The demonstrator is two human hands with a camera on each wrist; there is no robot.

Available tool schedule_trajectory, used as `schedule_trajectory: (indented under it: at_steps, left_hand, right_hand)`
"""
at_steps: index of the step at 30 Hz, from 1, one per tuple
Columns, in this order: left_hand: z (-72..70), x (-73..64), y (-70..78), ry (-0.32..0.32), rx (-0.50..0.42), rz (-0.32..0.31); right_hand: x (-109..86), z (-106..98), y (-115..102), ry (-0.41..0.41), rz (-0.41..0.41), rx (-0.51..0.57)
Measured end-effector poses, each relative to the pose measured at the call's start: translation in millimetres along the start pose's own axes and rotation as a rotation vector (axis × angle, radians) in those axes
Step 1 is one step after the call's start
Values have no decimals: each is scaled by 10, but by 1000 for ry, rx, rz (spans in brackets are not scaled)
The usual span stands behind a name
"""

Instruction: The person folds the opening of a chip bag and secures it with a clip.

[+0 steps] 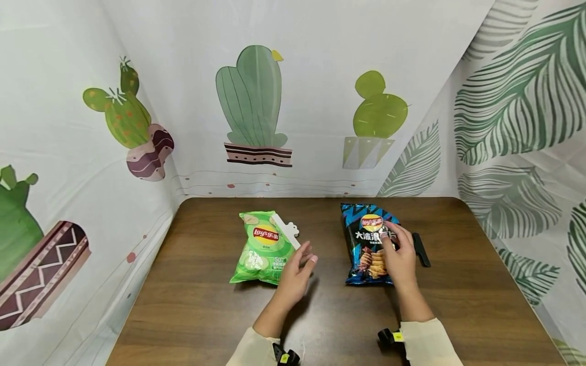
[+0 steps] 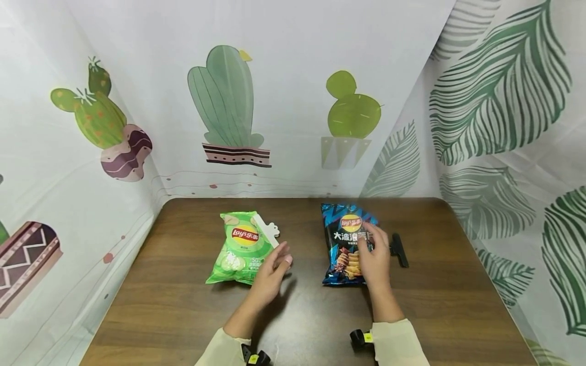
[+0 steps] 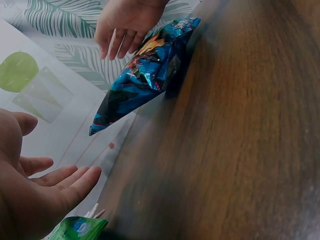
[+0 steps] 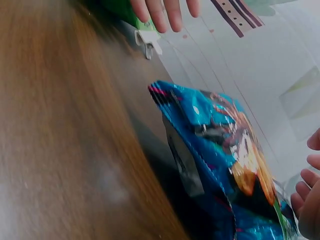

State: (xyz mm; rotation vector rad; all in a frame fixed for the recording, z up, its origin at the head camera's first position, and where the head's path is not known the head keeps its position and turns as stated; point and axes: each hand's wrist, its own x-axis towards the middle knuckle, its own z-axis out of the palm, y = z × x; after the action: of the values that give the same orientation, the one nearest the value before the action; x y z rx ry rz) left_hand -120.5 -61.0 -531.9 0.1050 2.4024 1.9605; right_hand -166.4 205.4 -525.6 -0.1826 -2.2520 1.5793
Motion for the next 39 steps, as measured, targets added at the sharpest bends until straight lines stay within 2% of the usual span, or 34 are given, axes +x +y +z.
schedule_trajectory:
  at_steps: [10, 16, 22, 27, 36, 39]
  left_hand:
    - [86, 29, -52, -24, 24, 2]
    - [122, 37, -63, -36, 24, -4]
    - [169, 61, -106, -44, 46, -10]
    - [204, 66, -126, -53, 45, -17]
    - [259, 45, -147, -84, 12, -40]
    - [285, 38, -153, -98, 8, -49]
  right_hand:
    - [51, -138, 86, 50, 45, -73]
    - [79, -216, 121, 26, 122, -114]
    - [100, -286, 161, -22, 191, -168]
    - [103, -313, 178, -73, 242, -172]
    - [97, -346, 168, -241, 326, -207]
    - [93, -347, 155, -273, 340, -211]
